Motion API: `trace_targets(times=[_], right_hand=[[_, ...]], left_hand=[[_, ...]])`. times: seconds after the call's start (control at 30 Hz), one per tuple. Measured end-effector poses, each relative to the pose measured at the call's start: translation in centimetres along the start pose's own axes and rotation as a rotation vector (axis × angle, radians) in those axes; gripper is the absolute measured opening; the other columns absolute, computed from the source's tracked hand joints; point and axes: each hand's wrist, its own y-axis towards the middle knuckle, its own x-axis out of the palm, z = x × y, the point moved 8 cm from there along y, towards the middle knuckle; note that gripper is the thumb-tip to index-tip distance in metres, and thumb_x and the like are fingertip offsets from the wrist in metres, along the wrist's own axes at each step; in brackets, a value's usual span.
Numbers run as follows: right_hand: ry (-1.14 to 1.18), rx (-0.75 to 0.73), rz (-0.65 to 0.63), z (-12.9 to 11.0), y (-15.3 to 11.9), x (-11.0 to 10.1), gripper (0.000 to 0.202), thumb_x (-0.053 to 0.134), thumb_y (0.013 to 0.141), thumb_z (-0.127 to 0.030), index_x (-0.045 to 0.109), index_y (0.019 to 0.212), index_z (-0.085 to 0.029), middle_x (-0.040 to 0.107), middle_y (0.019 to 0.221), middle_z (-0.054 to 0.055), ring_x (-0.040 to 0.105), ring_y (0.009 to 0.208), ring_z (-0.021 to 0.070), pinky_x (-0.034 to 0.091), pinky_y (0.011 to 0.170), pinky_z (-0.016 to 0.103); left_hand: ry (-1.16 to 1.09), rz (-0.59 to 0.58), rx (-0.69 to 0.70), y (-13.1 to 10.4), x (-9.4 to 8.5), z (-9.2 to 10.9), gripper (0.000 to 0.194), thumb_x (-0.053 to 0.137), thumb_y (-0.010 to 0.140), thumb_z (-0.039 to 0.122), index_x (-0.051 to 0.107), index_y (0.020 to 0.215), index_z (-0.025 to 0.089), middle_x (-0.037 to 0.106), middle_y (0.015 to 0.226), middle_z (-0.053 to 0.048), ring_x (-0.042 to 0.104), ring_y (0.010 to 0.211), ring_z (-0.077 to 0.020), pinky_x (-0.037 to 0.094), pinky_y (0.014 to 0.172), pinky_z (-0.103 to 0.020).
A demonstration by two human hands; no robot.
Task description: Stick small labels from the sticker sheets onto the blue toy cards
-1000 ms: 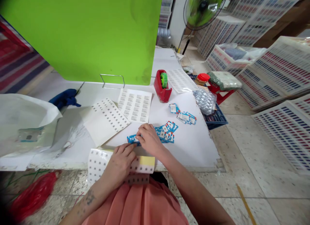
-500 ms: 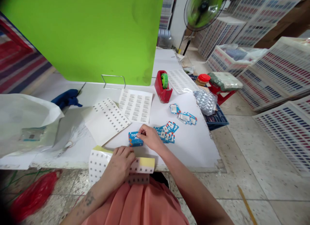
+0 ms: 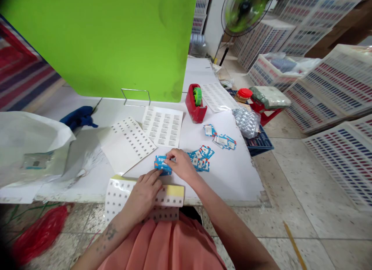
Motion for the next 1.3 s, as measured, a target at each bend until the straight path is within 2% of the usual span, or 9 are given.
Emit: trace_targets(times=[0.2,0.37,0.5,0.63,0.8,0.9,1.0,1.1,1.3], right_hand=[[0.304,0.093,0.007,1.4,-0.2,-1.5,0.014,0.064,0.070,-0.028,0.054,0.074,-0.020,0.058,0.065,-0.003,0.053,0.060,0.0114,0.041,0.056,0.024],[0.423,0.146,-0.040,2.6,-0.8,-1.5,0.039,0.065,0.067,-0.028,0.051,0.103,-0.021,0.051,0.058,-0.009,0.047,0.051,0.0097,0.036,0.049,0.021],[0.283,0.167,-0.033,3.3,-1.3,-1.9,0.018,0.059,0.073,-0.033,0.060,0.083,-0.017,0.053,0.058,-0.004,0.046,0.051,0.0103,0.035,0.048,0.022],[0.095,0.148,0.097,4.7,-1.8,-4.3,0.019,0.054,0.078,-0.035,0.063,0.077,-0.018,0.060,0.062,-0.001,0.053,0.057,0.0141,0.039,0.052,0.026],[-0.175,0.135,0.174,7.1,-2.9,-7.6,0.021,0.053,0.081,-0.033,0.069,0.088,-0.021,0.070,0.081,0.004,0.062,0.074,0.0216,0.047,0.068,0.035],[-0.331,0.000,0.259,5.3,-3.9,-8.7,0.021,0.057,0.081,-0.030,0.070,0.095,-0.022,0.068,0.099,0.008,0.059,0.094,0.0261,0.044,0.085,0.043],[-0.347,-0.148,0.189,1.7,-4.9,-6.7,0.022,0.052,0.087,-0.027,0.068,0.100,-0.022,0.066,0.103,0.009,0.057,0.099,0.0245,0.041,0.090,0.042],[-0.233,-0.274,-0.079,-1.6,-5.8,-2.3,0.023,0.054,0.087,-0.026,0.065,0.107,-0.022,0.067,0.101,0.007,0.058,0.096,0.0221,0.042,0.088,0.039],[-0.127,-0.214,-0.168,-1.6,-5.9,0.5,0.017,0.054,0.087,-0.015,0.065,0.097,-0.021,0.068,0.090,0.003,0.058,0.088,0.0191,0.042,0.081,0.032]], left_hand=[[0.023,-0.023,0.001,0.2,0.1,0.0,0.016,0.052,0.083,0.014,0.059,0.098,0.016,0.048,0.132,-0.011,0.041,0.123,-0.0260,0.039,0.093,-0.041],[0.036,0.003,0.014,0.3,-0.2,0.2,0.018,0.052,0.083,0.013,0.058,0.099,0.016,0.048,0.132,-0.011,0.040,0.122,-0.0269,0.037,0.094,-0.041],[-0.001,-0.002,-0.002,0.1,-1.1,0.7,0.011,0.050,0.083,0.014,0.057,0.092,0.017,0.058,0.111,-0.009,0.050,0.103,-0.0246,0.037,0.090,-0.041],[-0.041,-0.039,-0.042,-0.2,-1.7,1.0,0.012,0.045,0.086,0.013,0.055,0.084,0.019,0.059,0.081,-0.004,0.051,0.079,-0.0209,0.037,0.078,-0.039],[-0.039,-0.046,-0.049,-0.3,-1.5,0.7,0.012,0.044,0.087,0.014,0.055,0.085,0.019,0.058,0.078,-0.003,0.051,0.075,-0.0207,0.034,0.072,-0.037],[-0.044,-0.036,-0.069,-0.1,-1.5,0.5,0.014,0.043,0.089,0.015,0.054,0.082,0.019,0.058,0.077,-0.003,0.051,0.074,-0.0205,0.033,0.071,-0.037],[-0.036,-0.050,-0.086,0.2,-1.6,0.4,0.015,0.043,0.089,0.013,0.054,0.081,0.019,0.059,0.078,-0.002,0.051,0.075,-0.0205,0.033,0.071,-0.036],[-0.029,-0.057,-0.101,0.5,-1.8,0.3,0.013,0.045,0.089,0.014,0.055,0.082,0.019,0.060,0.079,-0.003,0.052,0.076,-0.0207,0.033,0.071,-0.036],[-0.034,-0.025,-0.149,-0.1,-2.0,-0.6,0.017,0.042,0.093,0.024,0.057,0.087,0.019,0.062,0.080,-0.003,0.053,0.079,-0.0205,0.034,0.076,-0.036]])
